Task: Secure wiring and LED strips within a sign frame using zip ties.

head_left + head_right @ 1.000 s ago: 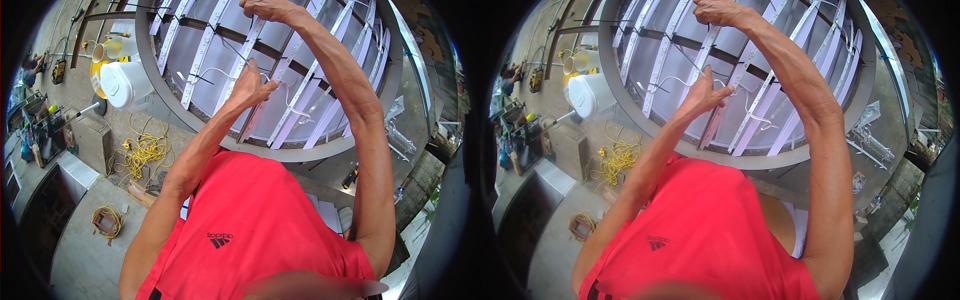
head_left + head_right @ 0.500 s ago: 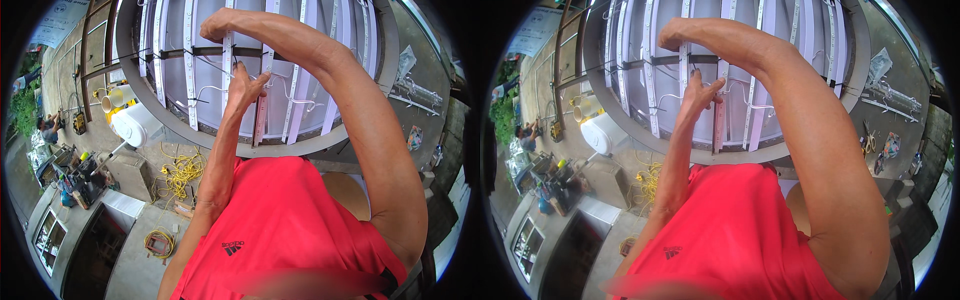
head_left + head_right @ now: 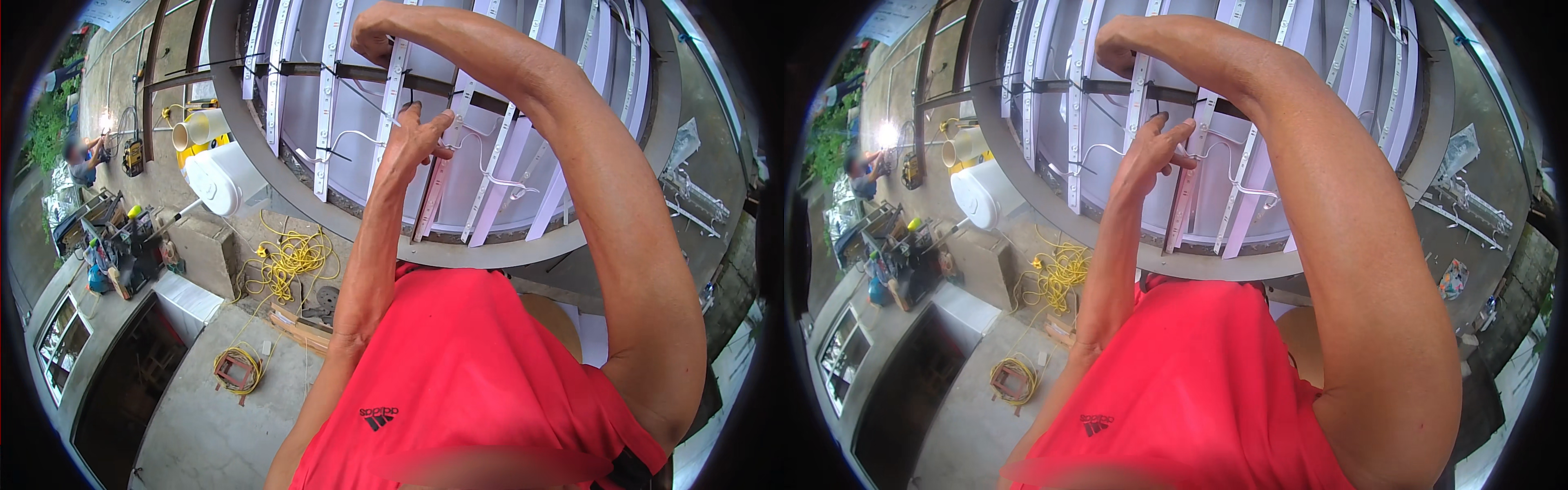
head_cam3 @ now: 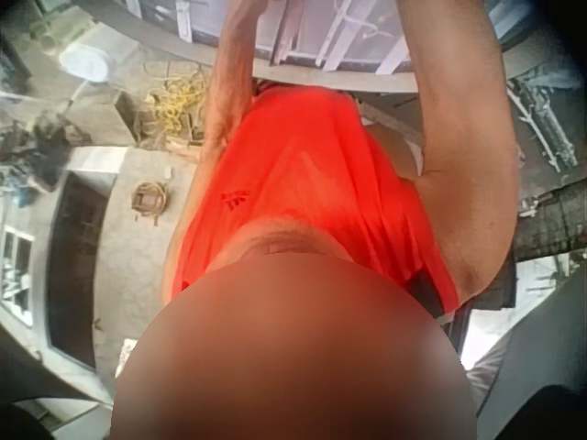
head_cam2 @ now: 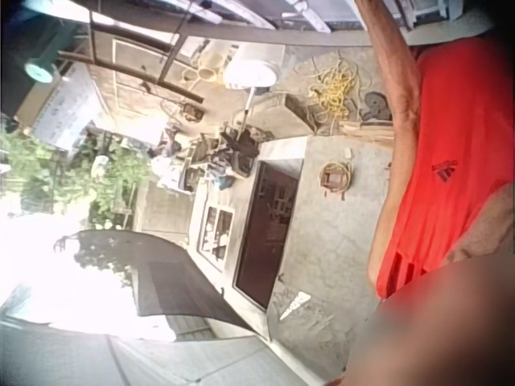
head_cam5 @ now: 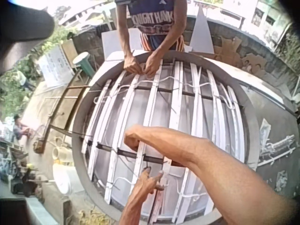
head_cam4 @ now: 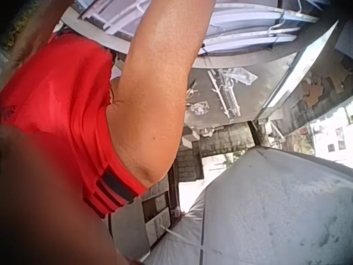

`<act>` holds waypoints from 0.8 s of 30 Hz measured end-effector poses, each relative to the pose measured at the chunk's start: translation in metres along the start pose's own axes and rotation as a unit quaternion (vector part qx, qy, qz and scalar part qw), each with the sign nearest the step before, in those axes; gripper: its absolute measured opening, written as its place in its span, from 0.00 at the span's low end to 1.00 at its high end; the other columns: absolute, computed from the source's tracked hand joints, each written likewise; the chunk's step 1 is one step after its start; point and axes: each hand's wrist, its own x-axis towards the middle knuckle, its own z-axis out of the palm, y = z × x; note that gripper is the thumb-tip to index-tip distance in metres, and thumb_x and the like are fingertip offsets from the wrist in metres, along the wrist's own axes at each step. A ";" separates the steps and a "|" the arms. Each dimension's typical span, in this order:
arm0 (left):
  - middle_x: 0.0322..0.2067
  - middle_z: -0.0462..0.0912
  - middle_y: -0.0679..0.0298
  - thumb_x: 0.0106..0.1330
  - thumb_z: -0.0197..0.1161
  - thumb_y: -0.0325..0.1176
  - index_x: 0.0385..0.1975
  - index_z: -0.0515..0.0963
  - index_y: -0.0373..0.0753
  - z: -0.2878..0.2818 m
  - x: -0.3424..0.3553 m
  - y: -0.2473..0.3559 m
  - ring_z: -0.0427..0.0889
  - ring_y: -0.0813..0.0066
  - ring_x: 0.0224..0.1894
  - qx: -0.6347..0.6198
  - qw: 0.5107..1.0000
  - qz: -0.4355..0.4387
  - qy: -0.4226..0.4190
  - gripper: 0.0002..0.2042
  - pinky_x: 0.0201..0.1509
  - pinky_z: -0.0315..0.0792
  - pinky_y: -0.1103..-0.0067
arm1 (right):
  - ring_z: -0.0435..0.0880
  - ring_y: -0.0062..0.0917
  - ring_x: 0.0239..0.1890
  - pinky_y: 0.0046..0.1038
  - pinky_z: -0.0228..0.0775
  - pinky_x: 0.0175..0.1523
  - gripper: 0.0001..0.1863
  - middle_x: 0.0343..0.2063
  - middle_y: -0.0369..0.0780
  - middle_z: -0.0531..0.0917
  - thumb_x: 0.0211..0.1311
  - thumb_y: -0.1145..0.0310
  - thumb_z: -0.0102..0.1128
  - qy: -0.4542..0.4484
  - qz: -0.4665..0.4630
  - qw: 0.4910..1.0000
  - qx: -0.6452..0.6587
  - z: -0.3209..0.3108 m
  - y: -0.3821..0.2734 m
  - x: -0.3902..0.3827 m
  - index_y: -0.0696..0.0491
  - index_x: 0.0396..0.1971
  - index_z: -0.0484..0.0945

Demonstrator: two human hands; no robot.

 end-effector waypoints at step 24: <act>0.26 0.82 0.67 0.57 0.54 0.23 0.47 0.83 0.39 -0.063 -0.034 0.002 0.69 0.85 0.23 0.103 0.985 0.126 -0.059 0.18 0.28 0.66 0.85 | 0.84 0.41 0.31 0.37 0.76 0.34 0.12 0.29 0.47 0.86 0.39 0.77 0.56 0.384 0.118 0.915 0.046 0.026 -0.027 -0.075 0.54 0.26 0.86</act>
